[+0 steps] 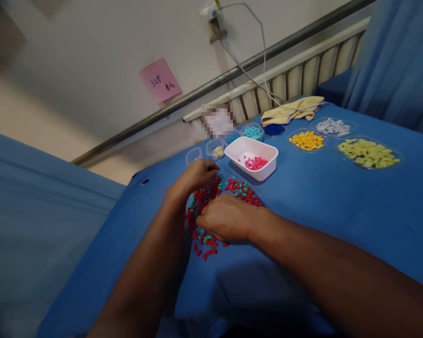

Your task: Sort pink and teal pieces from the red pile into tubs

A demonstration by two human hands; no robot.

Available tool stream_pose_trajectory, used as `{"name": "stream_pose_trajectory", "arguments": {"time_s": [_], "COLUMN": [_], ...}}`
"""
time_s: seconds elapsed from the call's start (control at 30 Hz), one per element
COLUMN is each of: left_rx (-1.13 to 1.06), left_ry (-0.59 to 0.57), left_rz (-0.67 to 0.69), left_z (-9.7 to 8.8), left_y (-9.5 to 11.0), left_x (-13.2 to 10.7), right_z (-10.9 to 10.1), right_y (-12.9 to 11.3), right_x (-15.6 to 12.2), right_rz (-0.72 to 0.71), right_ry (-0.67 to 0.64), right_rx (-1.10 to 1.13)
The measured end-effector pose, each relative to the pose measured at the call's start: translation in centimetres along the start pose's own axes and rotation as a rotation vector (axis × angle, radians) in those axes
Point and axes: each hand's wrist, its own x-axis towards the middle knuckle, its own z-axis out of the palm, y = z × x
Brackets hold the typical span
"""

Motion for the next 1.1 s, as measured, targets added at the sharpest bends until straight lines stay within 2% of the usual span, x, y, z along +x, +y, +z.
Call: {"name": "stream_pose_trajectory", "arguments": {"time_s": [0.07, 0.2, 0.37, 0.53, 0.7, 0.97, 1.1], "left_rx": [0.081, 0.066, 0.107, 0.139, 0.068, -0.072, -0.284], "left_ry": [-0.076, -0.118, -0.163, -0.162, -0.167, -0.183, -0.066], "left_rz": [-0.071, -0.1, -0.145, -0.11, -0.067, -0.182, -0.234], "left_z": [0.7, 1.6, 1.2, 1.0, 1.3, 1.7, 0.8], "left_y": [-0.9, -1.1, -0.7, -0.4, -0.5, -1.5, -2.6], "left_x": [-0.9, -1.3, -1.1, -1.8, -2.2, -1.1, -1.7], "right_z": [0.0, 0.0, 0.1, 1.0, 1.2, 0.8, 1.0], "right_y": [-0.5, -0.7, -0.5, -0.6, -0.7, -1.2, -1.2], "right_x": [0.1, 0.0, 0.0, 0.0, 0.1, 0.0, 0.0], "right_rz": [-0.04, -0.04, -0.023, -0.073, -0.067, -0.039, -0.071], "right_ry": [-0.016, -0.044, -0.022, 0.048, 0.041, 0.007, 0.028], "right_rx": [0.018, 0.044, 0.032, 0.011, 0.026, 0.001, 0.036]}}
